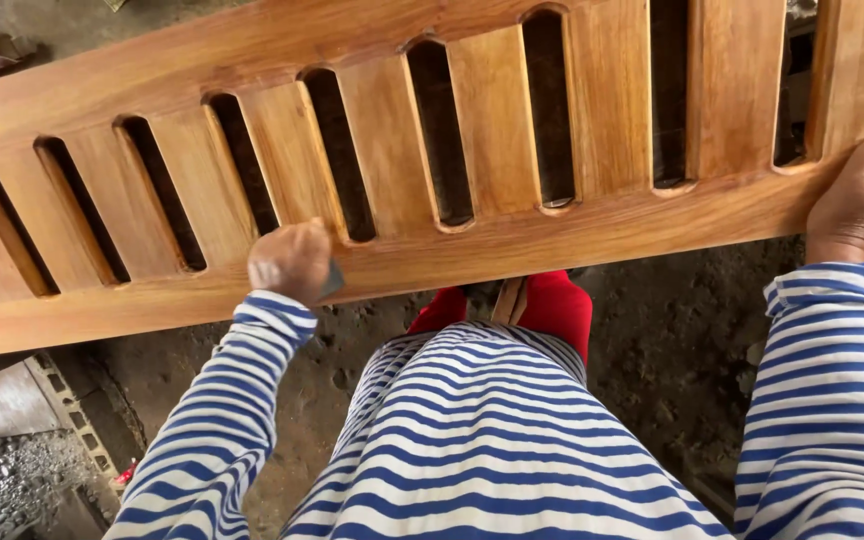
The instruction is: The person sands the surface of a wooden slatted board using a sanding block. They move the block back and forth across the slats and edges to smooth the wood, working systematically along the length of the board.
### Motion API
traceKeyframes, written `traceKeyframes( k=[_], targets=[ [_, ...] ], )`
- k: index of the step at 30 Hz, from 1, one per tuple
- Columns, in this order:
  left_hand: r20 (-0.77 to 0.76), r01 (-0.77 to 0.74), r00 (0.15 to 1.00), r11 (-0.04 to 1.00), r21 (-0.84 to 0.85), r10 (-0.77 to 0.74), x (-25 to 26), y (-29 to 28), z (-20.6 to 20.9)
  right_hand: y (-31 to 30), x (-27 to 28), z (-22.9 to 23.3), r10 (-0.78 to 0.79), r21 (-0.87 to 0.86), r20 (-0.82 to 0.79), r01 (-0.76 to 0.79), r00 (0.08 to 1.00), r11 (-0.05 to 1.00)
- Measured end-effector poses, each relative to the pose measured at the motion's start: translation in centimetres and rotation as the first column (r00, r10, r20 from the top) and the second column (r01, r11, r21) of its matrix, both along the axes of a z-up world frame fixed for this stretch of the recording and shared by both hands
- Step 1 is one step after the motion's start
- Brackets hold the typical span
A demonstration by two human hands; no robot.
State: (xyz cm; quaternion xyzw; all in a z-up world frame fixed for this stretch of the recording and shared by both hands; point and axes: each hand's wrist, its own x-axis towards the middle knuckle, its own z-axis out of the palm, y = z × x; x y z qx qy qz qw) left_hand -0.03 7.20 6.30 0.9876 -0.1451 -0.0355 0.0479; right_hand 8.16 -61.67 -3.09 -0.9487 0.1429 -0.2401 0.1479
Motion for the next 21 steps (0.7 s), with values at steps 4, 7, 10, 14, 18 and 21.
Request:
traceKeyframes(
  k=[4,7,10,14,18,21],
  targets=[
    [0.32,0.049,0.947,0.996,-0.076,-0.022,0.7,-1.4,-0.3,-0.4,0.0,-0.4,-0.07,-0.083,-0.028,0.067,0.997,0.994],
    [-0.528,0.081,0.848,0.972,0.219,0.048,3.2,-7.0,1.0,0.3,-0.4,0.2,-0.067,-0.075,-0.043,0.063,0.997,0.995],
    [-0.062,0.424,0.895,0.886,-0.188,-0.441,4.0,-13.6,-0.8,2.0,-0.5,2.4,-0.104,-0.019,-0.076,0.103,0.992,0.994],
    [0.276,0.649,0.758,0.725,-0.23,-0.591,6.3,-21.1,0.1,4.8,0.2,5.7,-0.046,-0.069,0.062,0.05,0.997,0.996],
    [0.27,0.696,0.718,0.653,-0.299,-0.642,8.0,-28.8,-0.7,5.9,0.7,7.5,-0.032,-0.107,0.095,0.043,0.995,0.993],
    [0.349,0.692,0.721,0.614,-0.379,-0.598,9.5,-36.9,-2.4,6.2,0.7,7.8,-0.066,-0.065,0.053,0.069,0.996,0.995]
  ],
)
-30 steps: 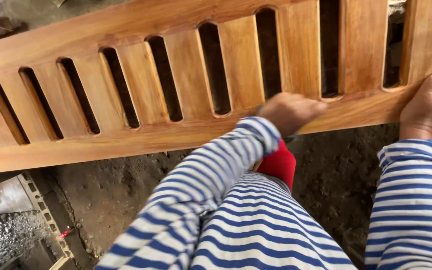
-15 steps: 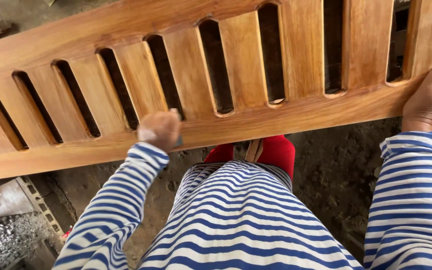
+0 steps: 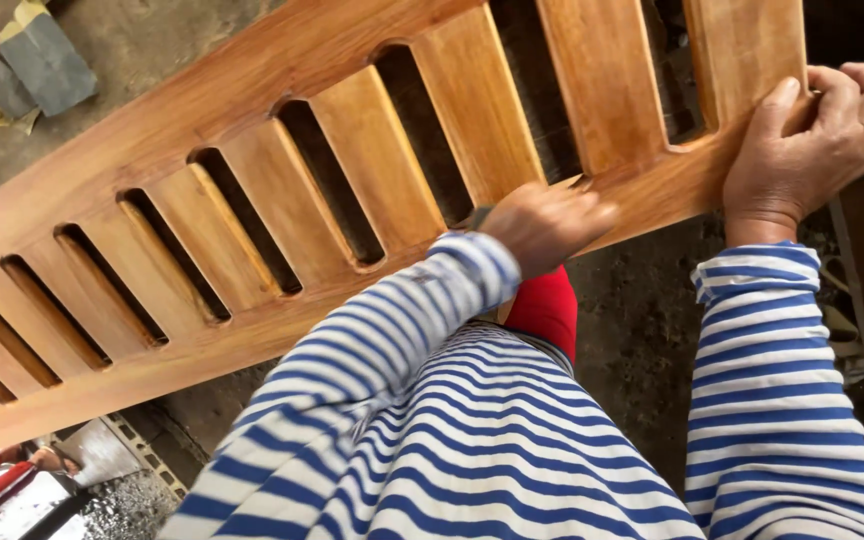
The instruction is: The person sands the surface of a wooden slatted board using a sanding block. They move the block back and forth across the slats and edges to smooth the wood, working systematically along the length of the board.
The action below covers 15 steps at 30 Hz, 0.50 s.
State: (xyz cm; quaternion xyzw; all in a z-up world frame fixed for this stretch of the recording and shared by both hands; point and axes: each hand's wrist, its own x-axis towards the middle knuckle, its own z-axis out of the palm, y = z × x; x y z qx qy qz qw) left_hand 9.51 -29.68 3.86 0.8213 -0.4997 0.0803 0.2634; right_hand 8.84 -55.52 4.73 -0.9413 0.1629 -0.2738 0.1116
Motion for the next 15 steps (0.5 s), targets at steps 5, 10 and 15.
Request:
traceKeyframes(
  k=[5,10,15],
  targets=[
    [0.079,-0.152,0.985,0.988,0.007,0.151,1.0,-6.9,-0.6,-0.5,-0.3,-0.3,0.008,-0.004,-0.014,-0.008,1.0,1.0],
    [0.059,-0.254,0.964,0.965,-0.057,0.258,-0.3,-3.9,-1.6,-1.5,-0.4,-2.2,0.013,-0.078,-0.018,-0.014,1.0,0.997],
    [-0.176,-0.219,0.962,0.975,-0.045,0.209,-2.3,13.0,-1.4,-3.3,-0.4,-4.6,0.007,0.031,-0.016,-0.007,1.0,1.0]
  ],
)
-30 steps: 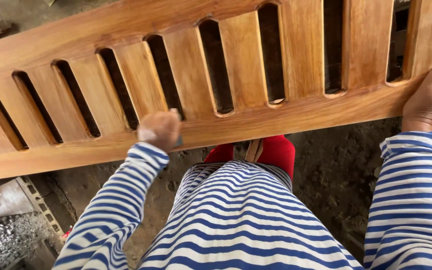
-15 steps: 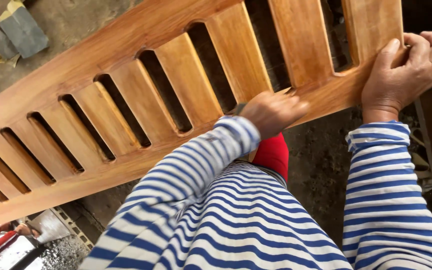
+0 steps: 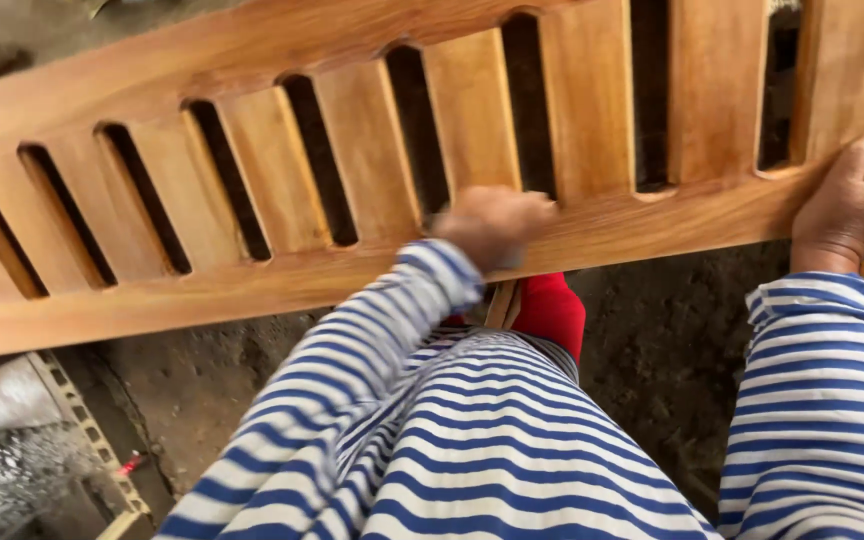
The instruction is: The person sands the surface of a wooden slatted board using a sanding block. They move the block back and forth across the slats and edges to smooth the wood, working systematically along the length of the board.
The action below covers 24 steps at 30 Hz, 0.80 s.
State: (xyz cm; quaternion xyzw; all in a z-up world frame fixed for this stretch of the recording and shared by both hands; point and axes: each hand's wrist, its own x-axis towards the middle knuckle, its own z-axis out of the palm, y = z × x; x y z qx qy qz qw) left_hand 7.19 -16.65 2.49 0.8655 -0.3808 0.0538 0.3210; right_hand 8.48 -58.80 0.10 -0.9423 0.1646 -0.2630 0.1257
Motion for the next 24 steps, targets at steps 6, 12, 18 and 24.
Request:
traceKeyframes(
  k=[6,12,18,24],
  targets=[
    [0.312,-0.741,0.671,0.585,0.331,0.673,-6.7,23.1,1.8,-3.8,0.0,-2.8,-0.133,-0.242,-0.12,0.101,0.984,0.965],
    [0.426,-0.959,0.085,-0.043,0.281,0.901,-15.1,36.2,3.9,9.0,-1.8,6.2,0.009,-0.145,0.119,0.009,0.993,0.989],
    [0.316,-0.966,-0.259,-0.247,-0.076,0.913,-15.6,37.8,3.3,23.7,-9.0,9.6,0.406,0.022,0.19,-0.418,0.894,0.908],
    [0.152,-0.989,-0.061,-0.038,-0.146,0.986,-11.0,25.3,3.6,32.7,-16.9,9.4,0.671,0.615,-0.097,-0.485,0.736,0.621]
  ],
)
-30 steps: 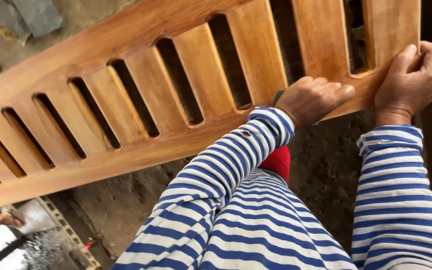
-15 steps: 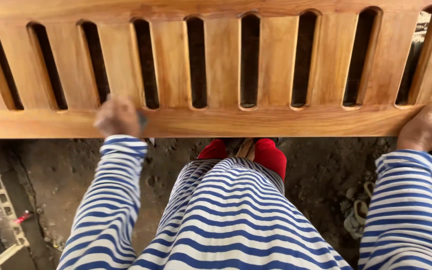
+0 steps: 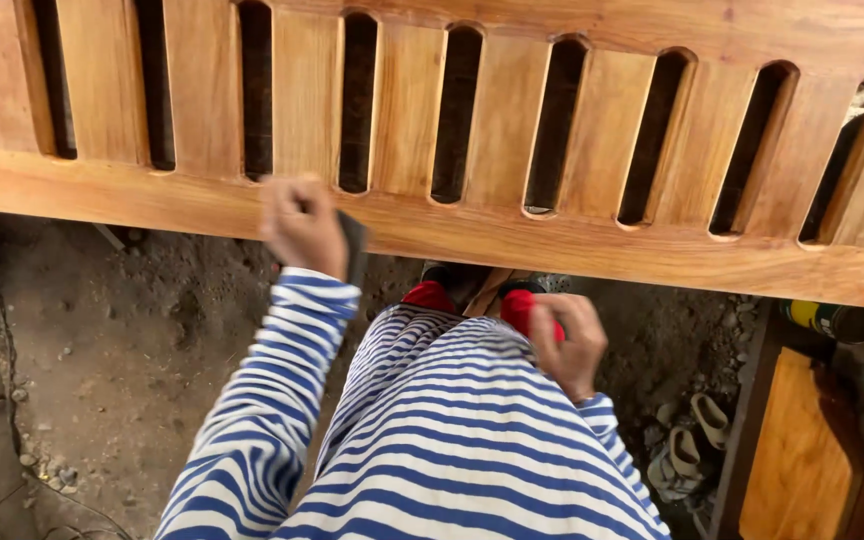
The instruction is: The person sands the surface of a wooden slatted board using a sanding block. They move the block back and forth across the slats and edges to smooth the wood, working systematically along the length of the board.
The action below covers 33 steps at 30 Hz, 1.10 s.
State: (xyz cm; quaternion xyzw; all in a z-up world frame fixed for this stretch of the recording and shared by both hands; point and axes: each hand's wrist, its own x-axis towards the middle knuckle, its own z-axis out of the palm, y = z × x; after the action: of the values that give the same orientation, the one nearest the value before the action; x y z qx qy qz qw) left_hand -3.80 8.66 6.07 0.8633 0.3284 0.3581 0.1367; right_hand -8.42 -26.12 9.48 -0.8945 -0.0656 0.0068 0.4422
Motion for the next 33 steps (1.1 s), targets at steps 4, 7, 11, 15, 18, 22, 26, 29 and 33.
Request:
traceKeyframes(
  k=[4,7,11,15,18,22,26,29,33],
  targets=[
    [0.071,0.227,0.974,0.899,-0.374,-0.217,0.0,-9.9,1.6,3.9,0.6,2.0,0.216,0.232,-0.224,-0.164,0.95,0.959],
    [0.174,0.297,0.955,0.746,-0.597,-0.241,-0.4,-14.4,1.6,5.7,1.4,4.1,0.297,0.299,-0.361,-0.191,0.884,0.935],
    [0.198,0.321,0.941,0.539,-0.779,-0.275,-1.0,-16.6,3.0,6.5,1.5,4.3,0.151,0.443,-0.398,0.046,0.905,0.896],
    [0.152,0.284,0.94,0.457,-0.843,-0.305,-1.9,-17.2,4.0,6.3,1.1,3.2,0.054,0.394,-0.396,0.116,0.917,0.912],
    [0.14,0.28,0.938,0.452,-0.847,-0.318,-2.5,-16.1,4.0,6.5,1.1,3.6,0.081,0.376,-0.424,0.094,0.902,0.922],
    [0.153,0.312,0.945,0.659,-0.685,-0.288,-1.9,-12.0,3.4,6.1,1.8,2.5,0.013,0.34,-0.448,0.158,0.894,0.927],
    [0.185,0.262,0.96,0.905,-0.335,-0.209,0.9,-3.3,3.9,5.3,3.4,1.9,-0.068,0.183,-0.39,0.15,0.918,0.972],
    [0.186,0.19,0.968,0.977,-0.097,-0.17,2.6,3.9,2.3,6.3,5.0,3.4,-0.072,0.071,-0.341,0.102,0.937,0.992],
    [0.069,0.207,0.977,0.972,-0.115,-0.2,3.1,6.9,6.3,8.3,6.6,4.0,-0.041,-0.078,-0.343,0.015,0.939,0.997]
  ],
)
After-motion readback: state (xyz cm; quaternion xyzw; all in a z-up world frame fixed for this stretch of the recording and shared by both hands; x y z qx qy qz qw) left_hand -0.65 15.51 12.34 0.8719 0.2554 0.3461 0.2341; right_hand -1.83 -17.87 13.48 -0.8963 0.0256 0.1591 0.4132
